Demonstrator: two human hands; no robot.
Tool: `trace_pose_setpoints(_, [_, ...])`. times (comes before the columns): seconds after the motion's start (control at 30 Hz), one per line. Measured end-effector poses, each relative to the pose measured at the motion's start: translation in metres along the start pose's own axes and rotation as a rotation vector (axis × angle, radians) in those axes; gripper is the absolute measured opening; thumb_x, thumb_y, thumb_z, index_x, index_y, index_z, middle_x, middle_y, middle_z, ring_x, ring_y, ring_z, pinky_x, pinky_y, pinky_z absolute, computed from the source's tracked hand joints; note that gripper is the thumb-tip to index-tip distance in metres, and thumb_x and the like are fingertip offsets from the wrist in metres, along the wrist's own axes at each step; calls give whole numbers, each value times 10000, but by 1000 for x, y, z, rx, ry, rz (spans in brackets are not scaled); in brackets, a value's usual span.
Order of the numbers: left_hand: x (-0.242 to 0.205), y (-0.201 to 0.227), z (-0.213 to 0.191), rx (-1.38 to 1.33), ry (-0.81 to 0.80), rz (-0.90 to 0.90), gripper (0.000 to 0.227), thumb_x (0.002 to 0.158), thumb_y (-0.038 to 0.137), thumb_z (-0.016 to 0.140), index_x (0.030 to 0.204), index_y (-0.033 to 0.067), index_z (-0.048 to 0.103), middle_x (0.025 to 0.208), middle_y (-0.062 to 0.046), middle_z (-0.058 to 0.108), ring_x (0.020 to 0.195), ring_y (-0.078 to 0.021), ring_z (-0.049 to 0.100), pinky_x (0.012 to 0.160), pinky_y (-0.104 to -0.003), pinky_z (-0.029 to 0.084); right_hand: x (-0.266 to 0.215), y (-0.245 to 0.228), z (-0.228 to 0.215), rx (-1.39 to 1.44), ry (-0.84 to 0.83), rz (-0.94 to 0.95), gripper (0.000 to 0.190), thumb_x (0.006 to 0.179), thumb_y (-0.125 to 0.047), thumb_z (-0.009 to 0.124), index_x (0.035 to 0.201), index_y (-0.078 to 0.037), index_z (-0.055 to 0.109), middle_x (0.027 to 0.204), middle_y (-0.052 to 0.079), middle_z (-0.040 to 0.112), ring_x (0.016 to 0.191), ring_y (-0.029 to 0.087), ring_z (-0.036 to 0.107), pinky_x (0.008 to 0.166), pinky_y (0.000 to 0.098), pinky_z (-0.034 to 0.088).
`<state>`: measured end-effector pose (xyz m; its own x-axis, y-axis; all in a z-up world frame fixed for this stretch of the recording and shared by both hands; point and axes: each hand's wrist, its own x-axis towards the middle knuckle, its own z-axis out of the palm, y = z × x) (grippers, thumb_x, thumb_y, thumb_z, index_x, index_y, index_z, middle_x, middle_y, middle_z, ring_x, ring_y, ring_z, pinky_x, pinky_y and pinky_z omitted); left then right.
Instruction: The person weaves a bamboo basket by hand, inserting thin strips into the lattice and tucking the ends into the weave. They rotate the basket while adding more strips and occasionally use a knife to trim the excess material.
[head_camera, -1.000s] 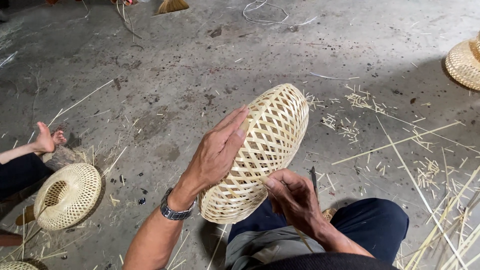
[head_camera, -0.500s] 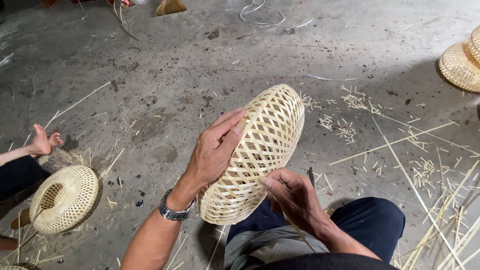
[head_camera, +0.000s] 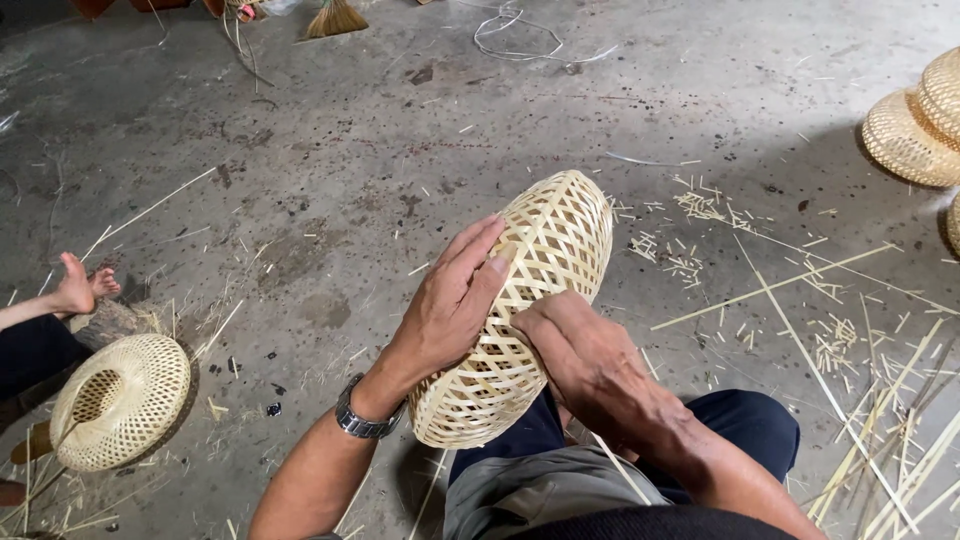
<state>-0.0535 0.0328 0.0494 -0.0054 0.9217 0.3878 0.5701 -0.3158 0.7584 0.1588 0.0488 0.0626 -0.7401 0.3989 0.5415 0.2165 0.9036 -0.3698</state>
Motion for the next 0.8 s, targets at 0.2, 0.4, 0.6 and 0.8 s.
trace_pose_setpoints(0.2, [-3, 1, 0, -28, 14, 6, 487, 1073, 254, 501, 1432, -74, 514, 1513, -257, 515, 1399, -343, 533, 1143, -383, 409, -12, 11, 29, -20, 175, -85, 364, 833, -21, 672, 1183, 54, 605, 1073, 173, 614, 962, 325, 637, 800, 402, 570])
trace_pose_setpoints(0.4, [-4, -38, -4, -172, -85, -58, 633, 1043, 365, 543, 1480, -81, 441, 1523, -244, 498, 1394, -297, 513, 1117, -368, 436, -33, 19, 49, 12, 418, 116, 306, 847, -84, 763, 1123, -28, 643, 1032, 139, 607, 916, 288, 619, 735, 385, 557])
trace_pose_setpoints(0.6, [-3, -86, -2, -606, -215, -399, 785, 1001, 490, 557, 1545, -23, 317, 1480, -194, 571, 1343, -205, 562, 1087, -312, 460, -34, 18, 45, 10, 402, 111, 332, 847, -82, 754, 1157, -7, 664, 1036, 143, 599, 890, 279, 634, 700, 378, 563])
trace_pose_setpoints(0.8, [-6, -76, 14, -1098, -78, -435, 723, 973, 303, 689, 1493, -137, 445, 1295, -228, 677, 1043, -188, 709, 877, -328, 598, -47, 38, 55, 121, 500, 94, 258, 899, -88, 741, 1136, -44, 649, 1008, 108, 627, 871, 215, 661, 688, 325, 593])
